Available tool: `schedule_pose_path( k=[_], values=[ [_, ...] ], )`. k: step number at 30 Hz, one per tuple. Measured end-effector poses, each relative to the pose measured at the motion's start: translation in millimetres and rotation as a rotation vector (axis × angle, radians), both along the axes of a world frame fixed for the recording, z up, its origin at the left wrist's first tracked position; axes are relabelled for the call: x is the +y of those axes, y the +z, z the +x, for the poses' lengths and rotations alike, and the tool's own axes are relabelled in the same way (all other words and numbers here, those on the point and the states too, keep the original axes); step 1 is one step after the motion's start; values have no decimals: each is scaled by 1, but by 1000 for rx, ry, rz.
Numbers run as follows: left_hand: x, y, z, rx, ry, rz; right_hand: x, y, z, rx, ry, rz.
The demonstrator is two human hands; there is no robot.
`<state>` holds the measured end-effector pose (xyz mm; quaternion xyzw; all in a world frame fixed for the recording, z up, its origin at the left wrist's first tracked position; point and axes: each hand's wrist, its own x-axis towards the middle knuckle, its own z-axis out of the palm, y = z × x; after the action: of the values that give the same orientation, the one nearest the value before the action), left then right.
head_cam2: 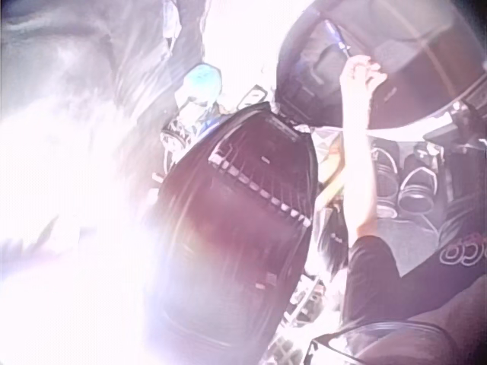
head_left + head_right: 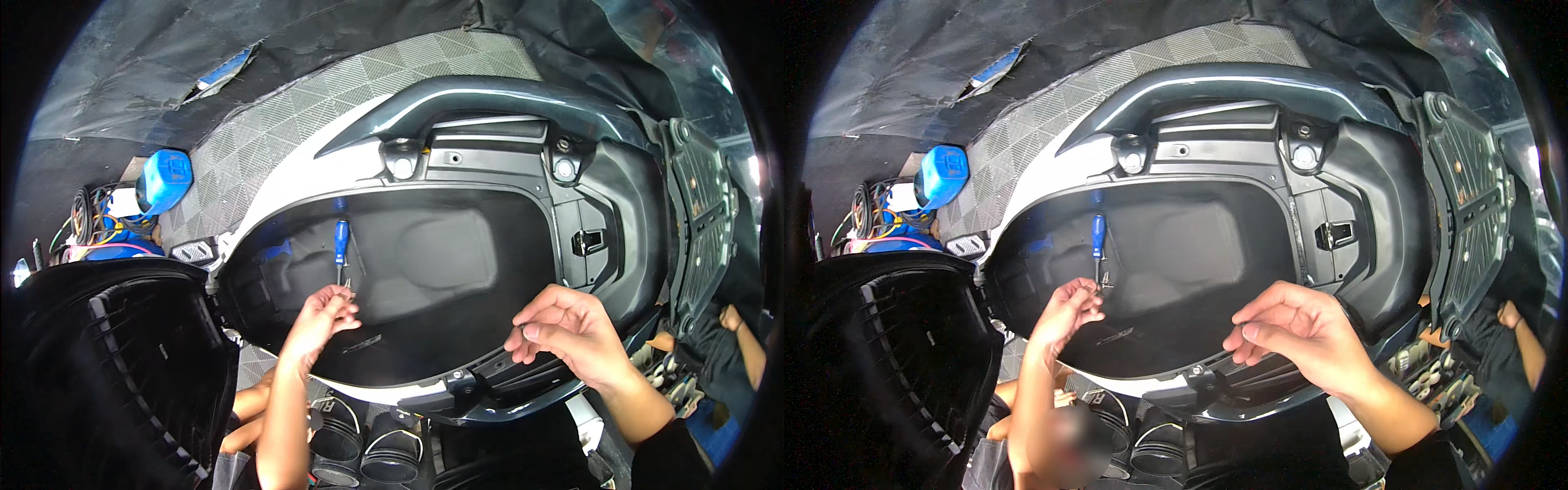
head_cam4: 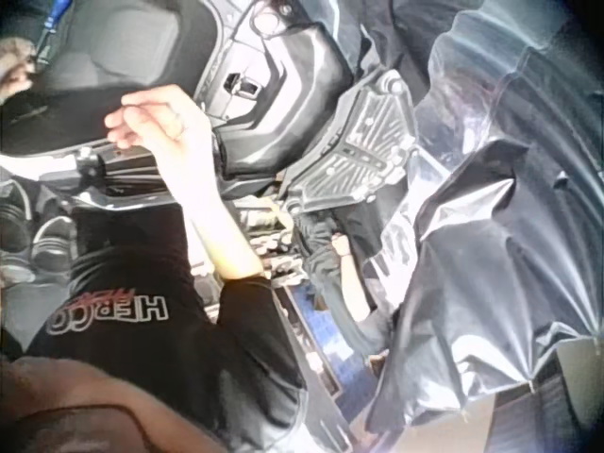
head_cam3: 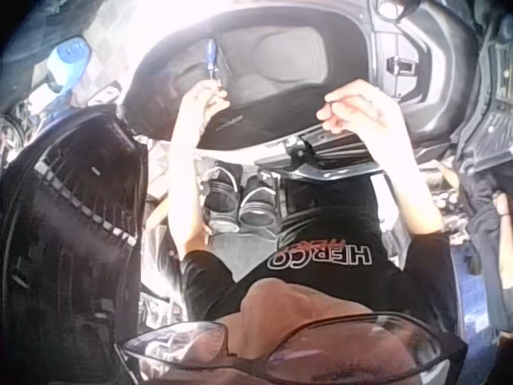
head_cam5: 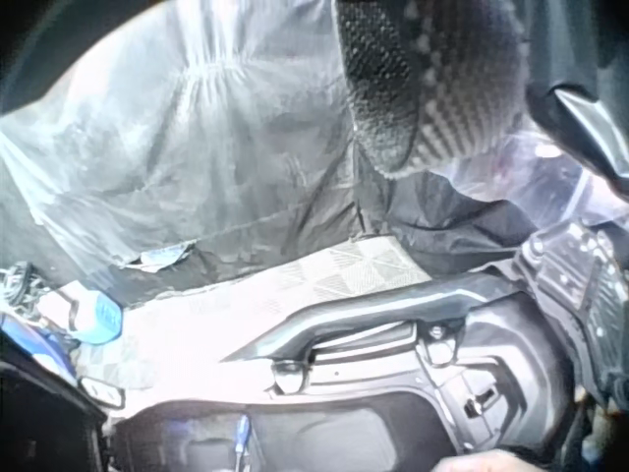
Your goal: The person assembles the underside of a motorcycle seat using a screwdriver and small fasteners. They tighten multiple screws, place a circular rubber gasket, and wipe the area with a cloth. A second person is visible nearby but does not assist.
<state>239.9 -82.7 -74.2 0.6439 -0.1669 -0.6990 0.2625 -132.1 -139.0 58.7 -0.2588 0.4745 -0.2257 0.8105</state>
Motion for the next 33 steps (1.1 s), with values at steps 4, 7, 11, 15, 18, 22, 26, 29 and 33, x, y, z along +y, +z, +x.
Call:
schedule_pose_path(
  k=[4,7,11,15,18,22,26,29,33],
  values=[
    [-10,89,-79,196,312,-280,-3,4,22,-16,-65,-70],
    [-13,114,-132,3,498,-431,3,15,36,-58,-106,-285],
    [-14,118,-181,66,734,-530,13,17,49,28,-206,-475],
    [-22,127,-210,78,868,-523,19,19,53,111,-238,-590],
    [-19,132,-222,-14,887,-554,22,17,56,171,-261,-694],
    [-16,131,-232,-64,915,-646,21,23,58,200,-255,-729],
    [-12,132,-232,-127,866,-694,21,30,55,236,-202,-762],
    [-9,136,-227,-164,805,-744,17,36,56,178,-219,-736],
    [-8,143,-202,-303,550,-842,7,37,48,59,-233,-640]
  ],
)
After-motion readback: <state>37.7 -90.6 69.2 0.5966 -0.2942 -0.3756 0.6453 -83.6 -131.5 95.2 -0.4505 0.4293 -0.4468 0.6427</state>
